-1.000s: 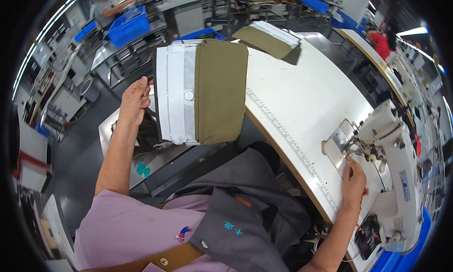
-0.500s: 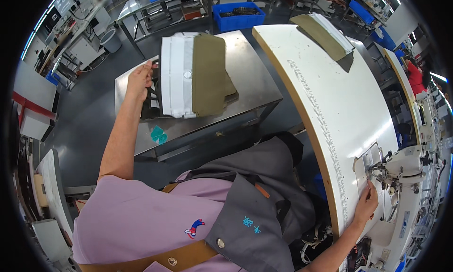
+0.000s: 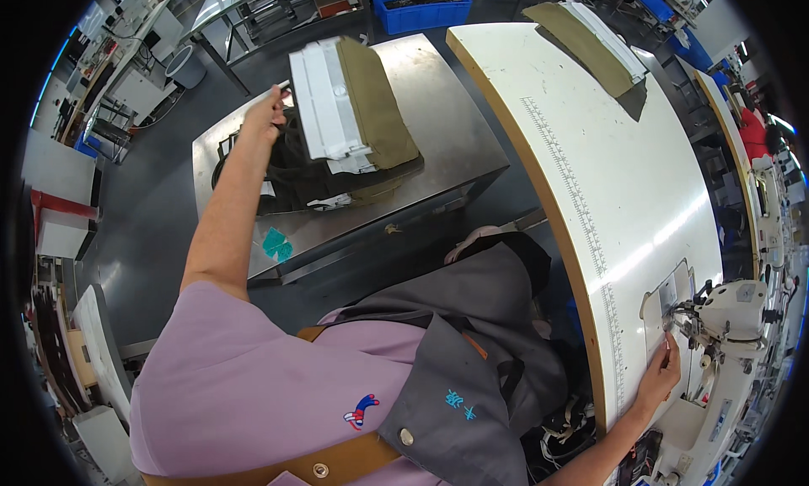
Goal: Sewing fabric components together to assemble a canvas bag using an industrial sewing machine.
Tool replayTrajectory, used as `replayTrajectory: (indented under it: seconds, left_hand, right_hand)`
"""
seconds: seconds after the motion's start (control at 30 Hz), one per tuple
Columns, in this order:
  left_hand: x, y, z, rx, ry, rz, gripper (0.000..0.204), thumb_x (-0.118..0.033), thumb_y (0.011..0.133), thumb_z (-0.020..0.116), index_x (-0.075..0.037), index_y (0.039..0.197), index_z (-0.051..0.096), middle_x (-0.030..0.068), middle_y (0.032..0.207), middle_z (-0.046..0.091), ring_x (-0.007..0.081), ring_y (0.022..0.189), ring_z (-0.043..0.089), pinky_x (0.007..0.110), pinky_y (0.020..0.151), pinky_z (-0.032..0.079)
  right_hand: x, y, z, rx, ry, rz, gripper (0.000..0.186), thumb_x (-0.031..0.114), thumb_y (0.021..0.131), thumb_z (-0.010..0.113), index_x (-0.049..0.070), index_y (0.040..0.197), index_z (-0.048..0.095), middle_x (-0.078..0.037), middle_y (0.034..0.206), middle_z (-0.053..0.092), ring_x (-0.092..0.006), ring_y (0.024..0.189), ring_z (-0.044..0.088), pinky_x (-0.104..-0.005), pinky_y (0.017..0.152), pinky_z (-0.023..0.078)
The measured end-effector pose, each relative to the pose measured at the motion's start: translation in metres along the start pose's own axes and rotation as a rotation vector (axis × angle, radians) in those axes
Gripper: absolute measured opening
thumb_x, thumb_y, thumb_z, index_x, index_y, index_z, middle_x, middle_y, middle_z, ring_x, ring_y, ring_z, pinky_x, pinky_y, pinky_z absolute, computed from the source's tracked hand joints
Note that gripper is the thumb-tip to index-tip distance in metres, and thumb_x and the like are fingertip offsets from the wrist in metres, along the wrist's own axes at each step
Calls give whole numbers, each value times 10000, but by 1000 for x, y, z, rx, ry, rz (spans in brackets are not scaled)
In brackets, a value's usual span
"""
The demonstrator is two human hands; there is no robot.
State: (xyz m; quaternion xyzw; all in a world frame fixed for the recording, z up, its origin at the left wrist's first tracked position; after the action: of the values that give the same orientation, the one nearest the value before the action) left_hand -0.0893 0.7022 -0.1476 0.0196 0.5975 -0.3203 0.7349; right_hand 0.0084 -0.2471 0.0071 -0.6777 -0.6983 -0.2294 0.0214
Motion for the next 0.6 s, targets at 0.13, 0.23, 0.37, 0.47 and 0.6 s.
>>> replayTrajectory:
  seconds: [0.13, 0.23, 0.37, 0.47, 0.6]
  left_hand:
    - [46, 5, 1, -53, 201, -24, 264, -244, 1012, 689, 4, 939, 639, 10, 778, 562, 83, 534, 369, 247, 454, 315]
    - [48, 0, 11, -36, 230, -30, 243, -242, 1003, 704, -12, 949, 644, -17, 754, 517, 74, 531, 353, 242, 465, 307]
    - [32, -6, 39, 70, 174, 28, 239, -234, 992, 718, -7, 956, 653, -20, 753, 507, 66, 542, 355, 243, 480, 305]
    - [32, -6, 41, 52, 220, 41, 251, -226, 998, 701, 18, 946, 675, -11, 743, 506, 90, 581, 414, 261, 479, 333]
    - [48, -2, 28, 14, 136, -52, 252, -218, 993, 709, 26, 946, 664, -6, 741, 493, 91, 583, 409, 264, 486, 338]
  right_hand:
    - [-1, -1, 0, 6, -30, -9, 280, 112, 1048, 554, 0, 1265, 690, -67, 1011, 726, -103, 761, 550, -258, 701, 467]
    - [2, -1, -2, -29, -8, -54, 285, 121, 1050, 556, 0, 1275, 684, -44, 949, 699, -94, 720, 501, -258, 657, 436]
    - [-4, -2, -1, -15, -20, -3, 288, 132, 1052, 559, 5, 1278, 683, -10, 843, 616, -80, 686, 429, -257, 606, 379]
    - [-4, -3, -1, -20, -11, -7, 286, 135, 1051, 561, 7, 1276, 684, 1, 815, 586, -76, 677, 410, -255, 594, 360]
    - [-7, -3, -2, -30, 22, 18, 287, 132, 1052, 557, 7, 1277, 682, 6, 815, 585, -75, 672, 406, -254, 589, 357]
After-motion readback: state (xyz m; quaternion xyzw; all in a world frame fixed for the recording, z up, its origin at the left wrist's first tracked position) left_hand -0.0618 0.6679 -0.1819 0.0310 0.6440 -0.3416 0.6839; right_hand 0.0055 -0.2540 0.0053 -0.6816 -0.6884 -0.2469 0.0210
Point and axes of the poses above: each hand's wrist, its own y-axis towards the middle knuckle, its own z-axis out of the palm, x = y × z, the point moved 10 cm from there along y, towards the middle knuckle
